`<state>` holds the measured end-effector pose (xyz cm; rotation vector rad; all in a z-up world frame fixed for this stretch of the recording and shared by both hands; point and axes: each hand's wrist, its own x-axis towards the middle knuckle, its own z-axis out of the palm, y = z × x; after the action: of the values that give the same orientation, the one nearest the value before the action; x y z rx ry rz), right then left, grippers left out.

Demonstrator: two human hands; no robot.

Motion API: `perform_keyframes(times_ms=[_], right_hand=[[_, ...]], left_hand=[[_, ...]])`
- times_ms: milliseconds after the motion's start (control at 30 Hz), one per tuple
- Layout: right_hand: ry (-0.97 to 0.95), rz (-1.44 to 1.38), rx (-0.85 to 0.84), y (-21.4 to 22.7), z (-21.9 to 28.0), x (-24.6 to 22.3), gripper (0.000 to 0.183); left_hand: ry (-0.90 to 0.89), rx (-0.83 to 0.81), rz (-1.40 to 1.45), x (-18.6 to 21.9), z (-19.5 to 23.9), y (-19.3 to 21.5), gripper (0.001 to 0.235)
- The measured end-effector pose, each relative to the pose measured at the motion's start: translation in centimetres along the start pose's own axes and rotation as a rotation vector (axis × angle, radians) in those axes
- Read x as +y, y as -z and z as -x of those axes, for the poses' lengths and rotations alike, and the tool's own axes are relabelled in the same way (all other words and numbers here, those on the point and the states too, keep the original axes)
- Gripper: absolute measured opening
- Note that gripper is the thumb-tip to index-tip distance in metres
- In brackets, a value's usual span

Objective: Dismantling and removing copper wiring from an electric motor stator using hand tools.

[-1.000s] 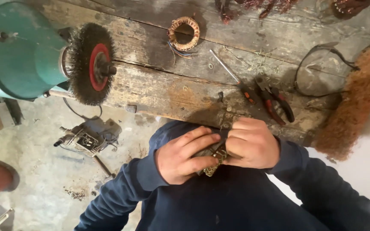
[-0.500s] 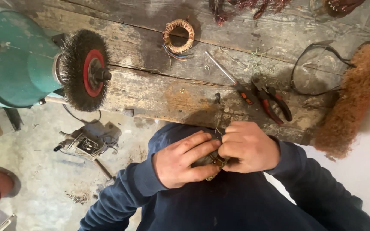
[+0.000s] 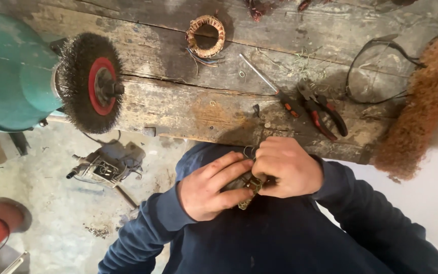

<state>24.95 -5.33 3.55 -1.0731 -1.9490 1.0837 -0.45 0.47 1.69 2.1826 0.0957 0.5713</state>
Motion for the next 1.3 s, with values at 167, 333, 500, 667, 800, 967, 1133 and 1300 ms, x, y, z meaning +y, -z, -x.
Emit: perform_keyframes(times_ms=[167, 333, 500, 667, 800, 967, 1133, 1300], right_hand=[[0.044, 0.058, -0.040, 0.0, -0.1, -0.4, 0.035], [0.159, 0.136, -0.072, -0.6, 0.7, -0.6, 0.039], [-0.074, 0.067, 0.029, -0.7, 0.6, -0.7, 0.036], [-0.106, 0.077, 0.013, -0.4, -0.1, -1.3, 0.038], [-0.172, 0.129, -0.005, -0.3, -0.1, -1.9, 0.039], [-0.176, 0.206, 0.038, -1.0, 1.0, -2.3, 0.039], [-0.184, 0.249, 0.094, -1.3, 1.4, -2.0, 0.038], [-0.174, 0.134, 0.074, -0.5, 1.0, -1.1, 0.040]], left_hand=[[0.015, -0.019, -0.008, 0.2, -0.2, 0.2, 0.050], [0.063, 0.025, 0.056, 0.1, 0.3, -0.2, 0.049], [0.048, 0.024, 0.068, 0.1, 0.1, 0.1, 0.050], [0.042, 0.015, 0.053, 0.1, 0.2, -0.2, 0.050], [0.062, 0.002, 0.026, 0.3, 0.0, -0.2, 0.050], [0.094, 0.028, 0.037, 0.6, 0.1, 0.0, 0.049], [0.097, 0.033, 0.049, 0.4, 0.1, -0.1, 0.049], [0.082, 0.012, 0.037, 0.5, -0.1, 0.1, 0.051]])
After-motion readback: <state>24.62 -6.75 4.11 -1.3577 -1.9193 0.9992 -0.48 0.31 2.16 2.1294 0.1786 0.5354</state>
